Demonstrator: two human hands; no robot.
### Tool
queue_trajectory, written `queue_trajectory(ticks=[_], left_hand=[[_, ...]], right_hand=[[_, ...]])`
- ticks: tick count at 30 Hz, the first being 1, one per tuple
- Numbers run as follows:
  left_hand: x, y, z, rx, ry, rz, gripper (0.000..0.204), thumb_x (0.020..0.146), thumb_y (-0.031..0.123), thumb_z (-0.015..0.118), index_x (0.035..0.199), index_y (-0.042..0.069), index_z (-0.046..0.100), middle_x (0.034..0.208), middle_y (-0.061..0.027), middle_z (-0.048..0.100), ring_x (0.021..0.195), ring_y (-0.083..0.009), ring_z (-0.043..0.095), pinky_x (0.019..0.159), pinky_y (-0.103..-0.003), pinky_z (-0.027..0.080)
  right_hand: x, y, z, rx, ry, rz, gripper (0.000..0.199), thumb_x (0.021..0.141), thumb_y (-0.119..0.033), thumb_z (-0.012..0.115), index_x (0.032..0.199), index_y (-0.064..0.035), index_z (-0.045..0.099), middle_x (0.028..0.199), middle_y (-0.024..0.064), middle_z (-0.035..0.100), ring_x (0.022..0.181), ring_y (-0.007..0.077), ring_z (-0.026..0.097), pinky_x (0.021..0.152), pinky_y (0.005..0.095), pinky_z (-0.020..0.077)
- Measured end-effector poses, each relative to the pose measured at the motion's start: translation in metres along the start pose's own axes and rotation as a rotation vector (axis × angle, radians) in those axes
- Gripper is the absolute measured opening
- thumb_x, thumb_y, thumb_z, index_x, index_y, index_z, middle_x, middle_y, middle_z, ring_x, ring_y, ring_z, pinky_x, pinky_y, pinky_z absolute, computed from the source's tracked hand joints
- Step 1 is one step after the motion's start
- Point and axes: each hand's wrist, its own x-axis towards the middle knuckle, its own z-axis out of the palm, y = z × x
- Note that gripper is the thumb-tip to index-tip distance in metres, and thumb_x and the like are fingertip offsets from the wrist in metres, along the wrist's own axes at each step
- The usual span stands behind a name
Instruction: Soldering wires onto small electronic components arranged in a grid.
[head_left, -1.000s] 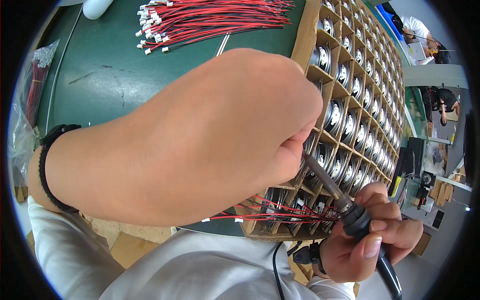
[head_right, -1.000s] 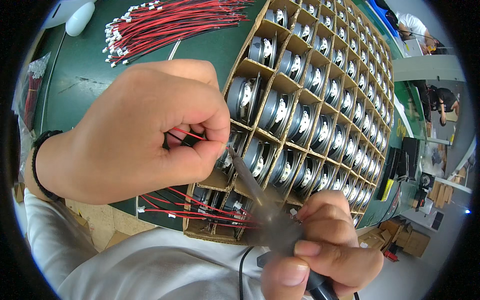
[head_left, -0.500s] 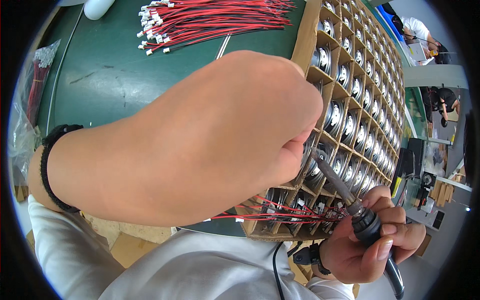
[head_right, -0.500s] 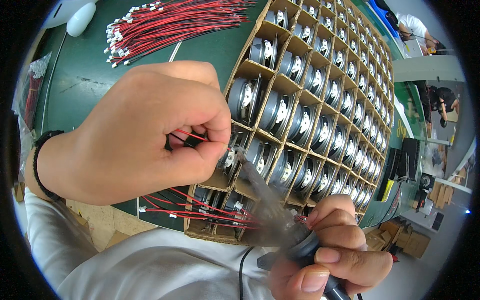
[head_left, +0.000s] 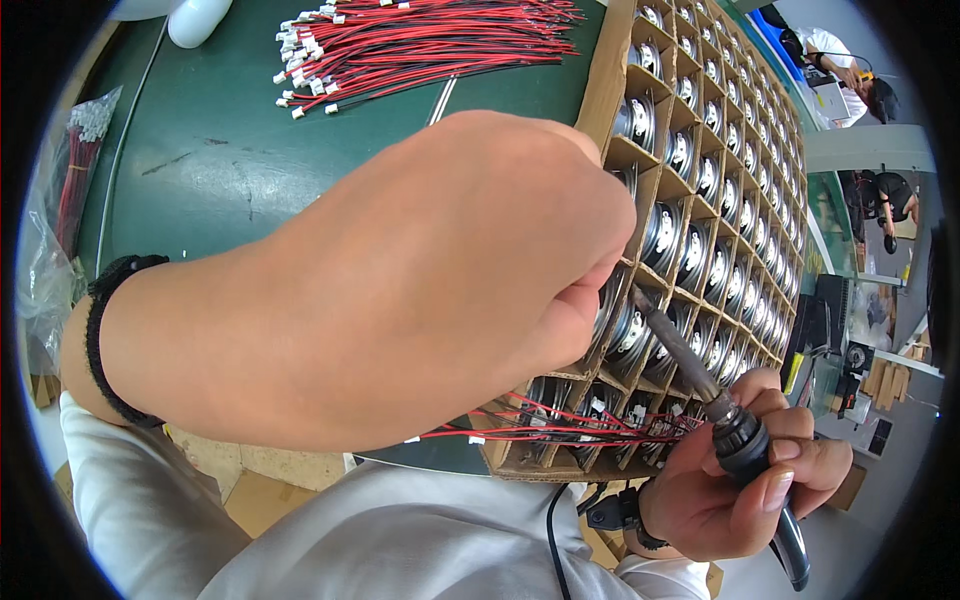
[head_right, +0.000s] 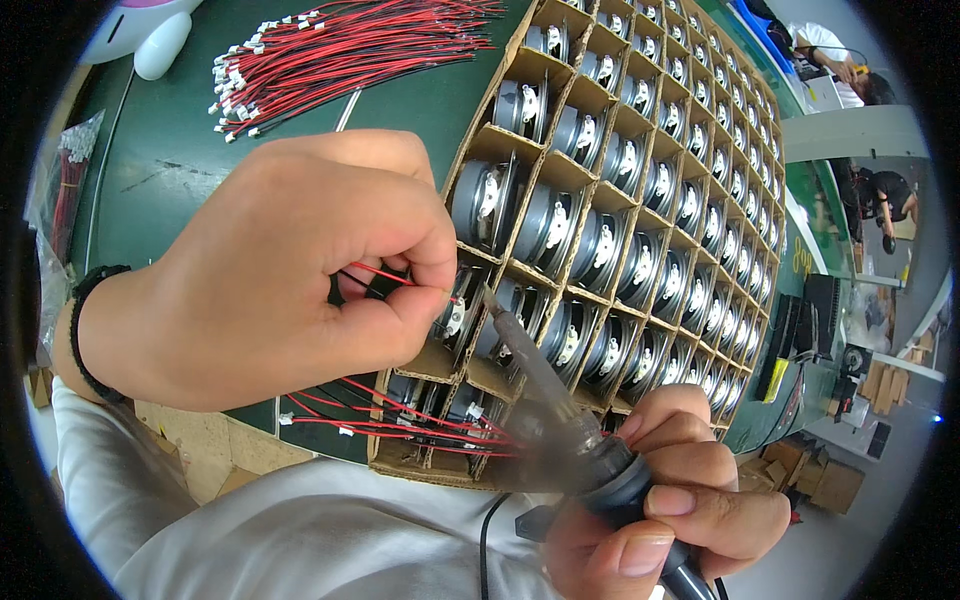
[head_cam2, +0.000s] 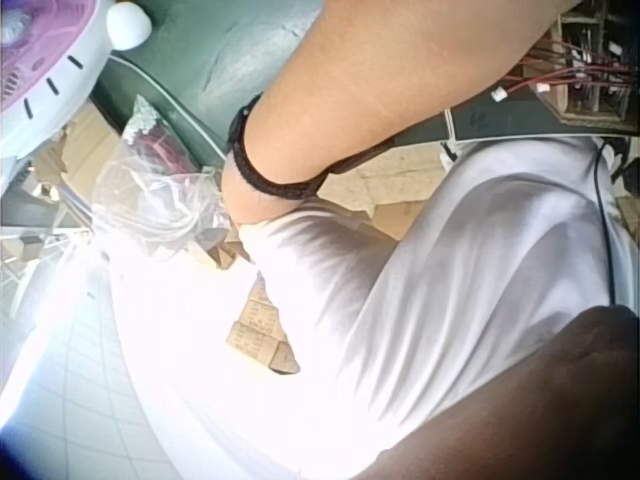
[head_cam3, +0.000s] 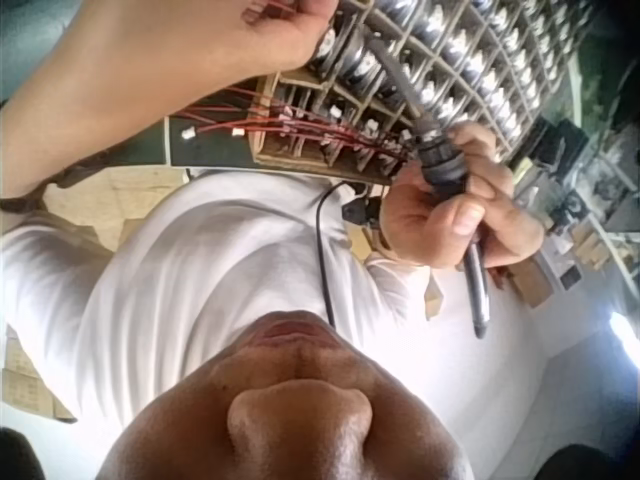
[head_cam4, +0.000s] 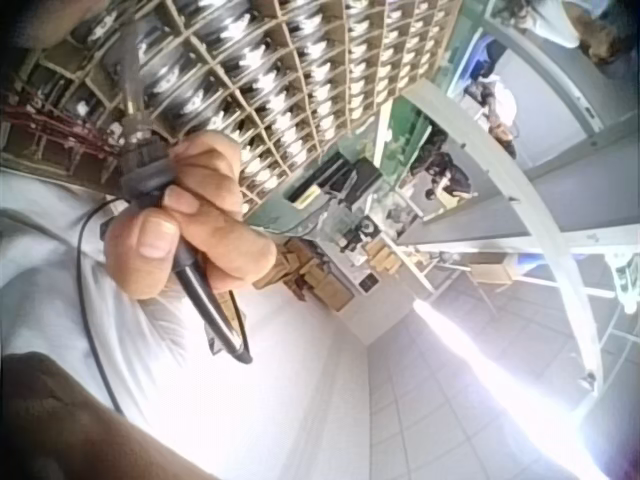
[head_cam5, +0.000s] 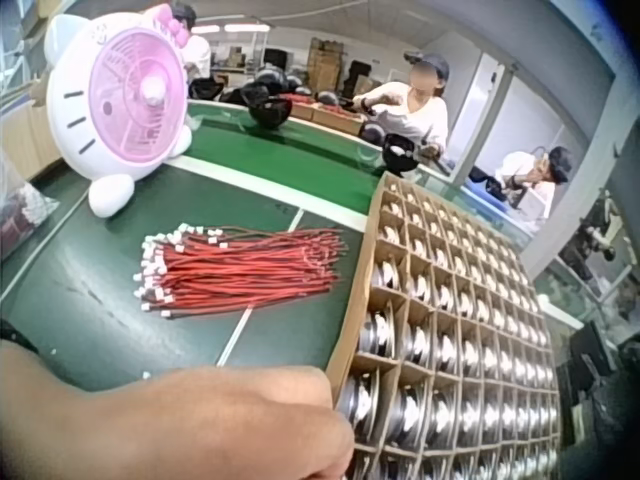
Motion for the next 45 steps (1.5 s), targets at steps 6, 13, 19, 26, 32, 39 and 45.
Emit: queue_trajectory(ticks=[6, 13, 19, 26, 32, 39, 45], left_hand=[[-0.002, 0.004, -0.004, 0.041, -0.024, -0.015, 0.006, 0.076, 0.0, 0.067, 0.079, 0.003, 0.063, 0.075, -0.0062, 0.053, 0.059, -0.0165, 0.054, 0.053, -0.028, 0.043], [0.006, 0.007, -0.027, -0.048, -0.043, 0.005, 0.005, 0.086, 0.005, 0.066, 0.088, 0.002, 0.063, 0.079, -0.0054, 0.058, 0.068, -0.0147, 0.056, 0.062, -0.029, 0.047], [0.027, -0.033, -0.062, 0.452, 0.185, -0.247, 0.014, 0.083, 0.013, 0.067, 0.09, 0.002, 0.061, 0.088, -0.0167, 0.062, 0.086, -0.0378, 0.06, 0.077, -0.044, 0.048], [0.024, -0.067, -0.069, 0.82, 0.428, 0.001, 0.023, 0.077, 0.007, 0.074, 0.095, 0.003, 0.06, 0.09, -0.0157, 0.06, 0.089, -0.0385, 0.059, 0.077, -0.046, 0.048], [0.028, -0.08, -0.076, 0.643, 0.363, -0.186, 0.012, 0.076, -0.004, 0.068, 0.084, -0.004, 0.059, 0.078, -0.0152, 0.055, 0.072, -0.0291, 0.056, 0.068, -0.037, 0.045], [0.028, -0.058, -0.089, 0.545, 0.328, -0.221, 0.013, 0.077, 0.002, 0.07, 0.078, -0.004, 0.058, 0.073, -0.016, 0.056, 0.066, -0.0303, 0.054, 0.063, -0.038, 0.043], [0.021, -0.017, -0.111, 0.113, 0.16, -0.422, 0.003, 0.096, 0.005, 0.053, 0.095, 0.001, 0.052, 0.083, -0.0056, 0.061, 0.066, -0.0122, 0.065, 0.059, -0.024, 0.05]], right_hand=[[0.004, -0.001, -0.009, 0.089, -0.036, 0.034, 0.015, 0.088, -0.019, 0.052, 0.09, -0.0083, 0.041, 0.074, 0.0048, 0.041, 0.065, 0.0147, 0.037, 0.077, 0.0407, 0.0358], [0.01, 0.002, -0.041, 0.153, 0.074, -0.01, 0.013, 0.094, -0.016, 0.05, 0.099, -0.0036, 0.046, 0.089, 0.0134, 0.051, 0.089, 0.0274, 0.055, 0.097, 0.0478, 0.0413], [0.014, 0.011, -0.041, 0.045, 0.105, -0.057, 0.014, 0.095, -0.019, 0.051, 0.095, -0.0055, 0.045, 0.076, 0.0061, 0.044, 0.075, 0.0164, 0.041, 0.094, 0.0433, 0.0402], [0.007, 0.011, -0.044, 0.171, 0.053, -0.04, 0.02, 0.084, -0.008, 0.07, 0.098, -0.0048, 0.057, 0.072, 0.0075, 0.059, 0.065, 0.0212, 0.057, 0.068, 0.038, 0.0462], [0.028, 0.018, -0.036, 0.03, 0.066, -0.21, 0.021, 0.081, 0.0, 0.072, 0.096, -0.0006, 0.056, 0.062, 0.0043, 0.055, 0.05, 0.0159, 0.048, 0.056, 0.0307, 0.0409], [0.011, 0.025, -0.049, 0.073, 0.032, -0.136, 0.022, 0.081, -0.001, 0.071, 0.098, -0.0021, 0.056, 0.065, 0.0041, 0.054, 0.057, 0.0157, 0.051, 0.059, 0.0328, 0.0419], [0.009, 0.018, -0.041, -0.021, 0.157, -0.054, 0.024, 0.09, -0.019, 0.059, 0.101, -0.0049, 0.044, 0.08, 0.007, 0.053, 0.071, 0.0149, 0.05, 0.081, 0.0383, 0.0471]])
